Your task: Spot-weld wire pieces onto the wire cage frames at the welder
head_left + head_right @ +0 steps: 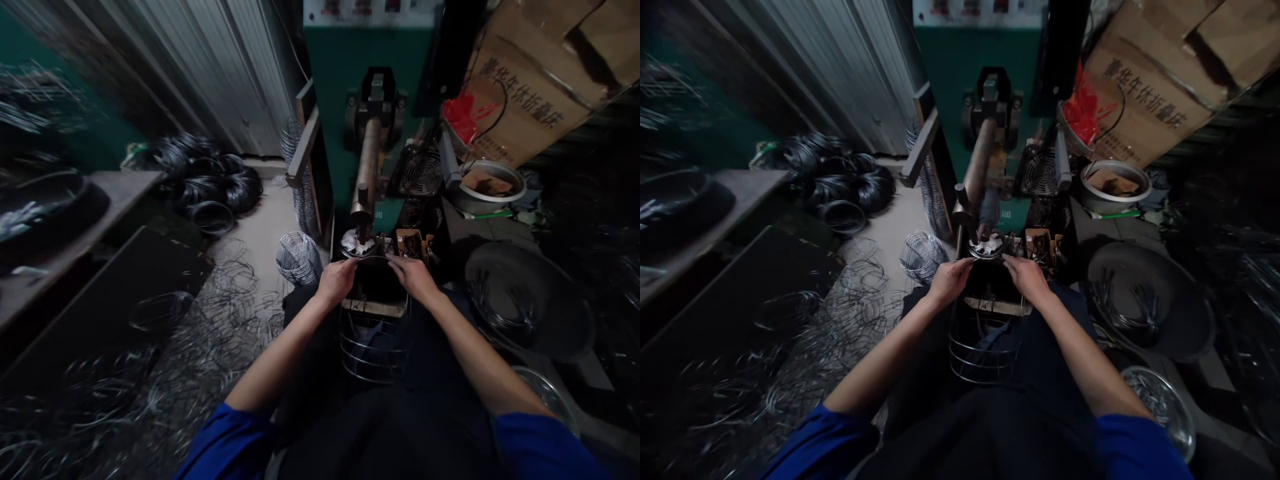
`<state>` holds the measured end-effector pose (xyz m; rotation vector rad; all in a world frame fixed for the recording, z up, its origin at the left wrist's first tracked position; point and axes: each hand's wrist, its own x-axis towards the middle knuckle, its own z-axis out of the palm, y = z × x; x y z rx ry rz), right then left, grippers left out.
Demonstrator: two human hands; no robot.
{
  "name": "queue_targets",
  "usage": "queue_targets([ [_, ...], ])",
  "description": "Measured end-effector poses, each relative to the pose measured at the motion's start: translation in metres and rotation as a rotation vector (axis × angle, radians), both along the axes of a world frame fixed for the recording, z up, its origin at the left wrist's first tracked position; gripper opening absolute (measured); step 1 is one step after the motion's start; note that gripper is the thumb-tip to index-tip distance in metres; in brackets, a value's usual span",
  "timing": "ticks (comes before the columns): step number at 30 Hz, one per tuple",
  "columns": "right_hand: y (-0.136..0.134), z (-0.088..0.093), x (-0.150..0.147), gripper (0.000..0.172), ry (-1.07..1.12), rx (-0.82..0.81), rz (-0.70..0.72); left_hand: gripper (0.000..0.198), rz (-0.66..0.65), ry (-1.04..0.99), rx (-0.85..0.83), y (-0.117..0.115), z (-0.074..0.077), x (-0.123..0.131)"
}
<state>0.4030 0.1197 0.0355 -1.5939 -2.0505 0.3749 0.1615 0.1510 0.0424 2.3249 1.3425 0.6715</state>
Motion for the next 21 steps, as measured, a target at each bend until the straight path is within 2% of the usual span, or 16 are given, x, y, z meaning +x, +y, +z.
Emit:
queue_targets([
  [5, 0.008, 0.017, -0.015, 0.036, -0.168, 0.007, 0.009, 0.031, 0.019, -0.029, 0.040, 0.002, 0.009, -0.016],
  [12, 0.010, 0.054, -0.030, 0.034, -0.362, -0.041, 0.000, 0.034, 0.041, -0.066, 0.101, -0.004, 0.028, -0.027],
  [16, 0.017, 0.065, -0.034, 0.032, -0.398, -0.054, 0.014, 0.032, 0.057, -0.112, 0.085, -0.002, 0.035, -0.029],
  [21, 0.023, 0.074, -0.034, 0.027, -0.343, -0.089, 0.058, 0.029, 0.071, -0.182, 0.041, -0.002, 0.040, -0.030],
])
